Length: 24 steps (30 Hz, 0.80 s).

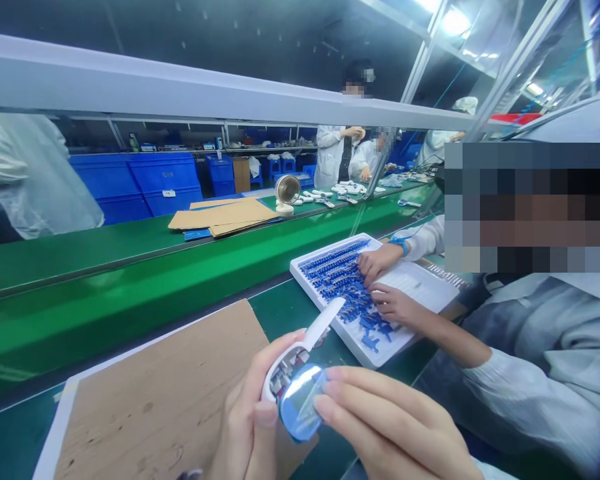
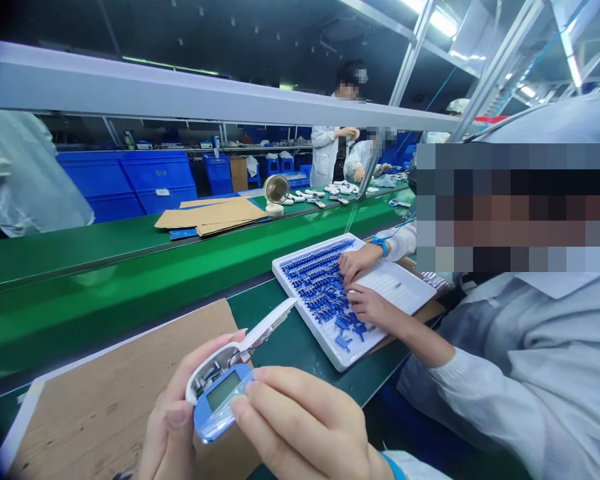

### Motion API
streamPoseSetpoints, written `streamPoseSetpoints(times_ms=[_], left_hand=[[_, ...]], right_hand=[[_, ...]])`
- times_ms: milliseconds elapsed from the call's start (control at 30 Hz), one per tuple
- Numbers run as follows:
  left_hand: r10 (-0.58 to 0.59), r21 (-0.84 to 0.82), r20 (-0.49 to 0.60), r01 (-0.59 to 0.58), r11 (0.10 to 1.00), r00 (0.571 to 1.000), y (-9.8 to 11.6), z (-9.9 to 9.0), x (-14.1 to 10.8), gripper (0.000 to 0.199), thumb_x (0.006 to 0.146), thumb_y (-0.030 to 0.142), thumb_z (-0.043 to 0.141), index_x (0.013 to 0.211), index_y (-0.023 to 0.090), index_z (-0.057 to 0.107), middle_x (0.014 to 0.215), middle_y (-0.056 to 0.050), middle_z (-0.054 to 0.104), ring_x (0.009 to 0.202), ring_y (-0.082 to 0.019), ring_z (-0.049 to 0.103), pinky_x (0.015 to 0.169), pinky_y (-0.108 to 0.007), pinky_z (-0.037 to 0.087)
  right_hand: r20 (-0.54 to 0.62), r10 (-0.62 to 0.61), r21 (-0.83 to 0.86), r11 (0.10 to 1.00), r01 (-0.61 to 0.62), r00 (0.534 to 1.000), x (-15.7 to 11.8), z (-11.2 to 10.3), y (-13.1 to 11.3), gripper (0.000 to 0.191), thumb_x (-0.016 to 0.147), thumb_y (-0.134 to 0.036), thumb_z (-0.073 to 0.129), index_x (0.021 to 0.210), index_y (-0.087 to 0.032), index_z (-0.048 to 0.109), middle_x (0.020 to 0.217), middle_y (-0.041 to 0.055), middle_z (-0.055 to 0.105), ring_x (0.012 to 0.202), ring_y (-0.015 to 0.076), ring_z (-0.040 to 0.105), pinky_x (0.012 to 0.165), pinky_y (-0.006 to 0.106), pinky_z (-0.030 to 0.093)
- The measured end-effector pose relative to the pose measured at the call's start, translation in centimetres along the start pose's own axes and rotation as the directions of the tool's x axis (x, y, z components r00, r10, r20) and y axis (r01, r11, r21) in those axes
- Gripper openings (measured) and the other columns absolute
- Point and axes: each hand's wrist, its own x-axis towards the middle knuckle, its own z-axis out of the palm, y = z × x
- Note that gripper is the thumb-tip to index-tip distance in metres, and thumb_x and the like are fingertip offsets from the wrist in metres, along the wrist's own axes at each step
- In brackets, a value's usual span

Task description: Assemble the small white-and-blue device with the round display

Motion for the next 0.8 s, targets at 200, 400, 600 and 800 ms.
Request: streamPoseSetpoints(times_ms=[200, 400, 600, 800], left_hand=[[-0.026, 0.010, 0.029, 0.025, 1.000, 0.999, 0.2, -0.1, 0.1, 0.056, 0.095, 0.067, 0.039, 0.130, 0.030, 0.060, 0.135, -0.002, 0.064, 0.116, -0.026, 0.066, 0.061, -0.019, 0.061], [-0.055, 0.151, 0.032, 0.050, 0.987, 0.998, 0.2, -0.6, -0.3, 0.058, 0.101, 0.060, 0.030, 0.133, 0.022, 0.058, 0.138, -0.006, 0.062, 0.120, -0.024, 0.063, 0.085, -0.023, 0.059], [-0.126, 0.243, 0.090, 0.100, 0.965, 0.988, 0.3, -1.6, -0.1, 0.051, 0.105, 0.049, 0.023, 0.135, 0.024, 0.056, 0.136, -0.004, 0.063, 0.124, -0.019, 0.059, 0.102, -0.022, 0.048], [-0.004, 0.268, 0.182, -0.046, 0.962, 0.983, 0.4, -1.5, 0.1, 0.054, 0.099, 0.063, 0.034, 0.138, 0.029, 0.051, 0.140, -0.004, 0.060, 0.125, -0.023, 0.059, 0.098, -0.025, 0.052]], right_hand=[[0.059, 0.036, 0.026, 0.999, -0.037, 0.998, 0.1, -0.1, -0.1, 0.029, 0.097, -0.006, 0.043, 0.110, -0.011, 0.068, 0.104, 0.0029, 0.074, 0.112, 0.0110, 0.066, 0.104, 0.014, 0.049], [0.120, 0.137, 0.048, 0.988, -0.144, 0.983, 0.3, -0.6, -0.4, 0.029, 0.095, -0.002, 0.044, 0.110, -0.011, 0.068, 0.106, 0.0034, 0.074, 0.112, 0.0101, 0.066, 0.105, 0.015, 0.049], [0.191, 0.162, 0.076, 0.981, -0.179, 0.968, -0.3, -1.4, -0.5, 0.038, 0.091, 0.004, 0.046, 0.120, -0.012, 0.064, 0.114, 0.0039, 0.071, 0.115, 0.0141, 0.065, 0.107, 0.023, 0.051], [0.174, 0.129, 0.111, 0.983, -0.149, 0.976, -1.0, -0.8, -0.6, 0.041, 0.095, -0.004, 0.041, 0.132, -0.012, 0.059, 0.123, 0.0039, 0.068, 0.124, 0.0139, 0.059, 0.111, 0.021, 0.045]])
